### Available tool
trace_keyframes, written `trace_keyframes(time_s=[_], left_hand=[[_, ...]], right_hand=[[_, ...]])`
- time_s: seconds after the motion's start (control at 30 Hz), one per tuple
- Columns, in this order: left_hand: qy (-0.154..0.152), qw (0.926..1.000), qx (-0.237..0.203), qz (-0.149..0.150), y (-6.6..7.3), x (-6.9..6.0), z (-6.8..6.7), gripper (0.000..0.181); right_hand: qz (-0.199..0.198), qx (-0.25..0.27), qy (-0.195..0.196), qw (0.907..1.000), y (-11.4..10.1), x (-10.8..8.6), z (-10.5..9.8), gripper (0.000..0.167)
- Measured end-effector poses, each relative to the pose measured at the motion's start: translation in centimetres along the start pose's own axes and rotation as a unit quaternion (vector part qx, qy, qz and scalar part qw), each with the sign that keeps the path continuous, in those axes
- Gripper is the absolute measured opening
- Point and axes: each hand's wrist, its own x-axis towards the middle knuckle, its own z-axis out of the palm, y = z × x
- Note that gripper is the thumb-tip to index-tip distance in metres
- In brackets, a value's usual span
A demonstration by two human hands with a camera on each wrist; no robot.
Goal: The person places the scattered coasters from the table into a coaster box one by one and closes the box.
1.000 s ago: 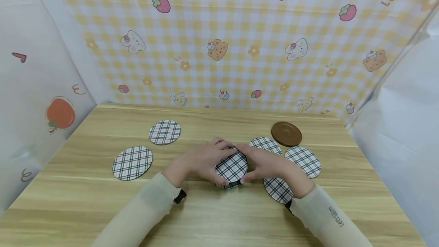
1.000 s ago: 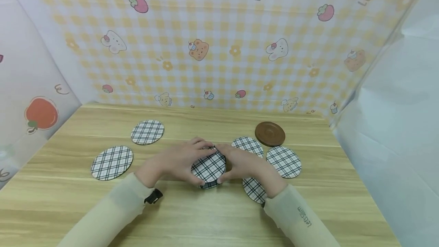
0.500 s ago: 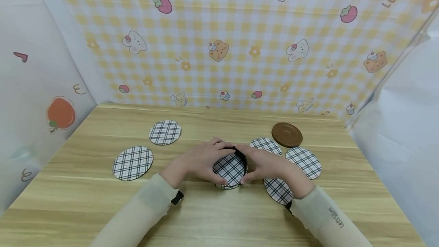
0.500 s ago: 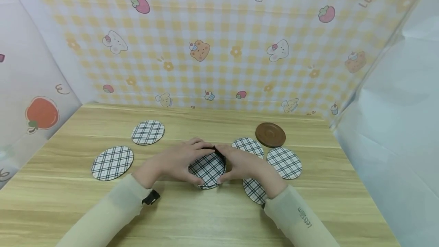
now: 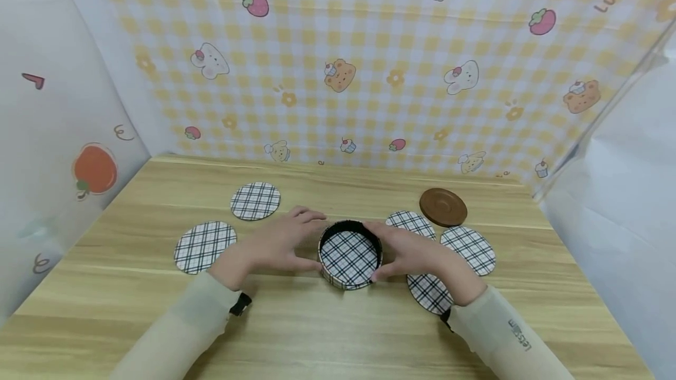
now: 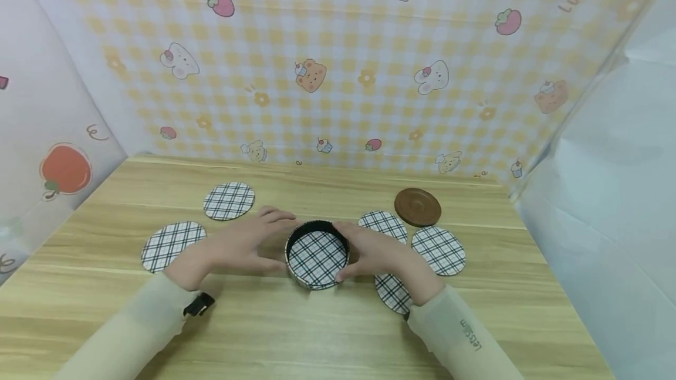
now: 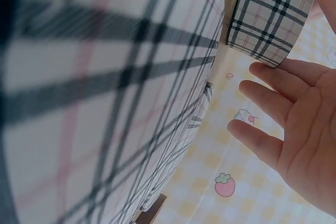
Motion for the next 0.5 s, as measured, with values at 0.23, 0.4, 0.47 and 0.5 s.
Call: trace_keyframes(time_s=[0.23, 0.4, 0.47, 0.5], left_hand=[[0.026, 0.9986, 0.006, -0.046, -1.7, -3.0, -1.4, 0.08], [0.036, 0.9961, 0.016, -0.079, -3.2, -5.3, -2.1, 0.078], [0.042, 0.9953, 0.023, -0.084, -3.8, -6.1, -2.4, 0.076], [0.046, 0.9949, 0.025, -0.086, -4.2, -6.6, -2.5, 0.076]], right_hand=[[0.0, 0.0, 0.002, 1.0, 0.1, 0.0, 0.1, 0.101], [-0.001, 0.003, 0.001, 1.0, 0.2, 0.0, 0.2, 0.1], [-0.001, 0.005, -0.001, 1.0, 0.2, 0.0, 0.1, 0.1], [-0.001, 0.006, -0.001, 1.0, 0.2, 0.0, 0.1, 0.1]])
